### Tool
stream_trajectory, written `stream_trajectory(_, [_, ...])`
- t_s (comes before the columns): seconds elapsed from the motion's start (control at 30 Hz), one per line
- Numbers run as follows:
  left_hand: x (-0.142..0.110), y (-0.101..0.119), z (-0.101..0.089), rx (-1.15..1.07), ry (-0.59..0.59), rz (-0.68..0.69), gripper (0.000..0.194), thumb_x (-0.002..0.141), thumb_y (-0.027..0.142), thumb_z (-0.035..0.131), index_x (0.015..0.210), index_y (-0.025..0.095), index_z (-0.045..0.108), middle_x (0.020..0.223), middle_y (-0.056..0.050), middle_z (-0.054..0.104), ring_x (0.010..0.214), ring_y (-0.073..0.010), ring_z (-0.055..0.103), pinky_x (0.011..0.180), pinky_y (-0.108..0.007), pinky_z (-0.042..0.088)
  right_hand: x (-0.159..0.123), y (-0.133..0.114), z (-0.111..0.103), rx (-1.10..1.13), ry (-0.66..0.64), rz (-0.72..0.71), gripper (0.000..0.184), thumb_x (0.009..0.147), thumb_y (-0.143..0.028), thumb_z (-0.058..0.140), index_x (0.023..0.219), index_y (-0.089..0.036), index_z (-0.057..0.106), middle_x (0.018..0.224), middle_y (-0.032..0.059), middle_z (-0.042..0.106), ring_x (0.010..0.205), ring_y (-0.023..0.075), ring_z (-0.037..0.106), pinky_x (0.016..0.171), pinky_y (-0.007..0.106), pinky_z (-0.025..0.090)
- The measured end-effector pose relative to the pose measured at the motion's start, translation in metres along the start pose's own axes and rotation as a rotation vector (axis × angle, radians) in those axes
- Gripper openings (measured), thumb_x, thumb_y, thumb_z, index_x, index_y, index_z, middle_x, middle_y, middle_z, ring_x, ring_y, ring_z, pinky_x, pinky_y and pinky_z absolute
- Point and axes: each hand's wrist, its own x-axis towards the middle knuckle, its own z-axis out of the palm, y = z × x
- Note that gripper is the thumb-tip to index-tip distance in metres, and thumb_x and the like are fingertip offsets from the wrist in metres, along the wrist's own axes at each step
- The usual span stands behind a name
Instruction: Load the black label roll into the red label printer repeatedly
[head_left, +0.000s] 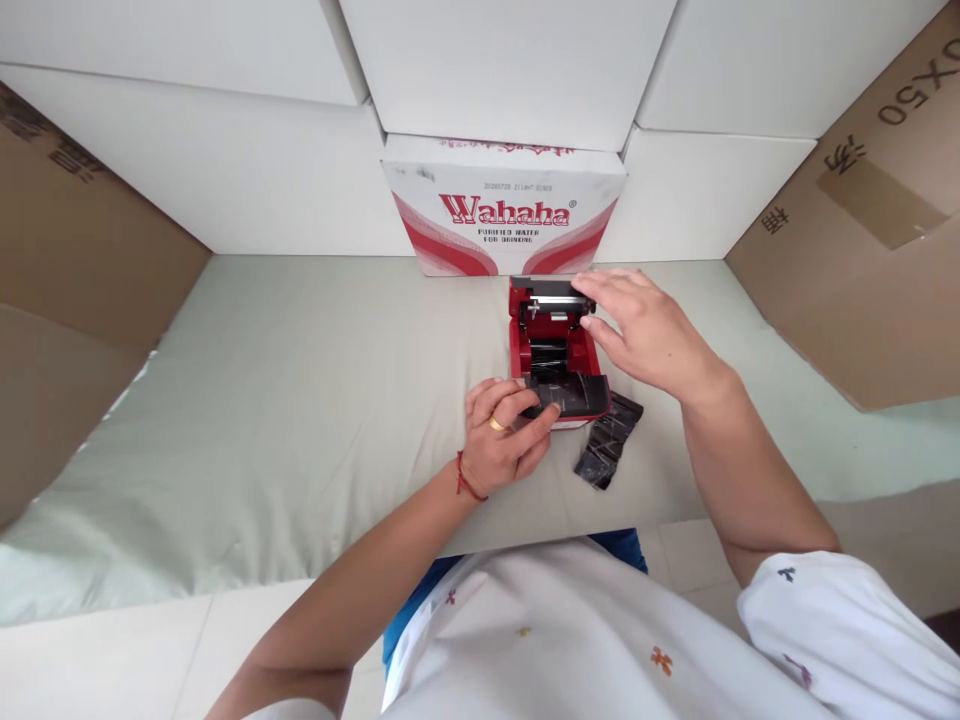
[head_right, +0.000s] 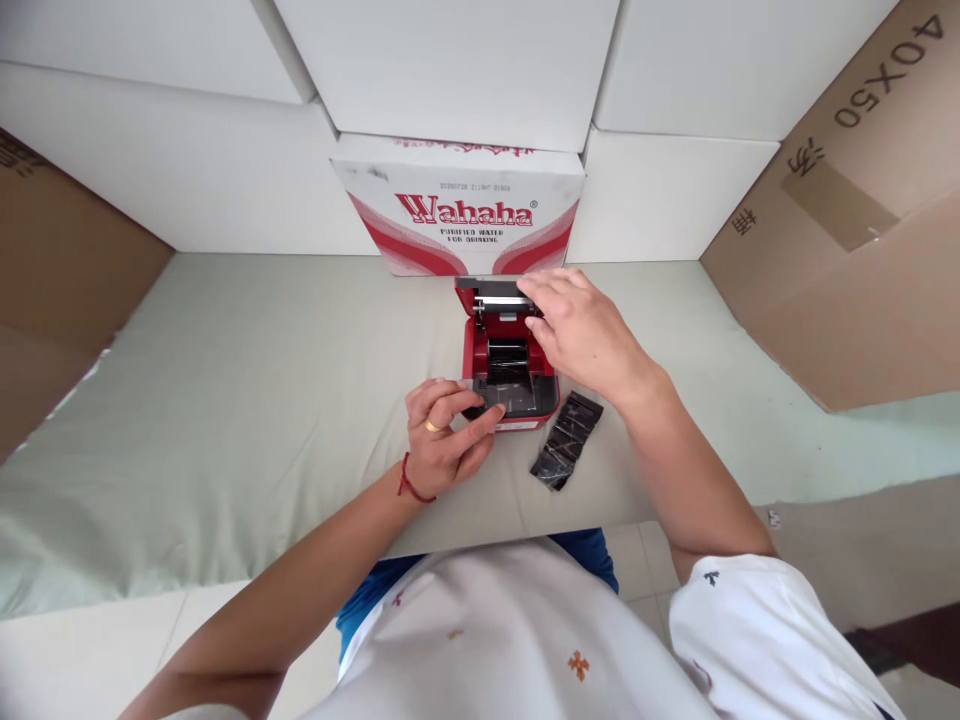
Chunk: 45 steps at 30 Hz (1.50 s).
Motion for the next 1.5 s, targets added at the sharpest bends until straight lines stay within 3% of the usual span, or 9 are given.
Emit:
stream_trajectory(0.23, [-0.014, -0.002, 0.003, -0.016, -0.025, -0.047, 0.052, 0.088, 0.025, 0.069, 0.136, 0.044, 0.07, 0.098, -0.006, 0.067, 0.105, -0.03, 0.058, 0.1, -0.051, 0.042, -0.029, -0.027, -0.018, -0.15, -0.331, 0.111, 0.039, 0.105, -0.02, 0.046, 0.132, -0.021, 0.074, 0.111, 0.01, 0.083, 0.1, 0.0274, 0.075, 0.085, 0.034, 0.053])
stream_trajectory(0.43, [-0.021, 0.0, 0.004, -0.228, -0.064, -0.207, 0.053, 0.09, 0.028, 0.073, 0.137, 0.051, 0.068, 0.1, -0.003, 0.069, 0.108, -0.0275, 0.061, 0.103, -0.049, 0.039, -0.028, -0.038, -0.014, -0.321, -0.545, 0.035, 0.035, 0.099, -0.011, 0.049, 0.12, -0.018, 0.076, 0.092, 0.0117, 0.081, 0.081, 0.0257, 0.073, 0.069, 0.032, 0.044])
stream_trajectory(0.57, [-0.015, 0.003, 0.003, -0.136, -0.038, -0.154, 0.051, 0.088, 0.023, 0.073, 0.134, 0.046, 0.071, 0.095, -0.003, 0.069, 0.104, -0.0278, 0.063, 0.097, -0.048, 0.042, -0.022, -0.042, -0.016, -0.368, -0.616, 0.002, 0.034, 0.096, -0.009, 0.052, 0.119, -0.017, 0.077, 0.085, 0.0117, 0.079, 0.072, 0.0249, 0.071, 0.065, 0.033, 0.039])
stream_trajectory(0.77, [0.003, 0.01, -0.003, -0.146, 0.03, -0.116, 0.039, 0.087, 0.014, 0.068, 0.12, 0.035, 0.075, 0.091, -0.004, 0.065, 0.097, -0.0261, 0.061, 0.088, -0.044, 0.049, -0.028, -0.03, -0.01, -0.308, -0.53, 0.042, 0.04, 0.098, -0.012, 0.051, 0.129, -0.02, 0.076, 0.092, 0.0102, 0.082, 0.085, 0.0267, 0.076, 0.071, 0.032, 0.047])
stream_trajectory(0.97, [0.007, -0.003, -0.006, -0.408, 0.103, -0.502, 0.025, 0.1, 0.025, 0.061, 0.121, 0.035, 0.071, 0.107, -0.005, 0.064, 0.108, -0.0262, 0.06, 0.097, -0.048, 0.051, -0.059, -0.026, 0.012, -0.061, -0.149, 0.058, 0.042, 0.104, -0.013, 0.044, 0.129, -0.022, 0.076, 0.116, 0.0085, 0.085, 0.107, 0.025, 0.08, 0.1, 0.044, 0.06])
stream_trajectory(1.07, [0.005, -0.02, 0.002, -0.605, 0.145, -0.793, 0.047, 0.092, 0.042, 0.075, 0.137, 0.039, 0.061, 0.132, -0.005, 0.06, 0.125, -0.0277, 0.057, 0.107, -0.047, 0.049, -0.081, -0.029, 0.021, 0.113, -0.006, -0.077, 0.043, 0.104, -0.01, 0.046, 0.132, -0.025, 0.075, 0.125, 0.0067, 0.083, 0.123, 0.0224, 0.076, 0.12, 0.051, 0.054])
stream_trajectory(1.17, [0.004, -0.032, 0.011, -0.899, 0.077, -0.957, 0.072, 0.083, 0.049, 0.084, 0.147, 0.043, 0.052, 0.153, -0.004, 0.052, 0.147, -0.0307, 0.048, 0.122, -0.05, 0.042, -0.101, -0.032, 0.028, 0.187, 0.04, -0.155, 0.048, 0.102, -0.005, 0.048, 0.138, -0.026, 0.072, 0.125, 0.0066, 0.083, 0.126, 0.0215, 0.075, 0.12, 0.051, 0.056])
stream_trajectory(1.33, [0.006, -0.04, 0.017, -1.149, 0.023, -0.992, 0.096, 0.078, 0.046, 0.089, 0.158, 0.051, 0.036, 0.174, 0.001, 0.034, 0.169, -0.0299, 0.019, 0.14, -0.053, 0.013, -0.115, -0.035, 0.033, 0.209, 0.052, -0.153, 0.054, 0.101, -0.002, 0.049, 0.148, -0.025, 0.065, 0.133, 0.0087, 0.08, 0.13, 0.0212, 0.073, 0.121, 0.051, 0.056])
stream_trajectory(1.5, [0.004, -0.045, 0.019, -1.208, -0.028, -1.006, 0.11, 0.075, 0.048, 0.093, 0.162, 0.053, 0.026, 0.181, 0.001, 0.023, 0.172, -0.0309, 0.01, 0.141, -0.057, 0.012, -0.113, -0.038, 0.033, 0.223, 0.062, -0.13, 0.056, 0.102, -0.003, 0.049, 0.15, -0.028, 0.064, 0.133, 0.006, 0.08, 0.128, 0.0221, 0.075, 0.12, 0.053, 0.057])
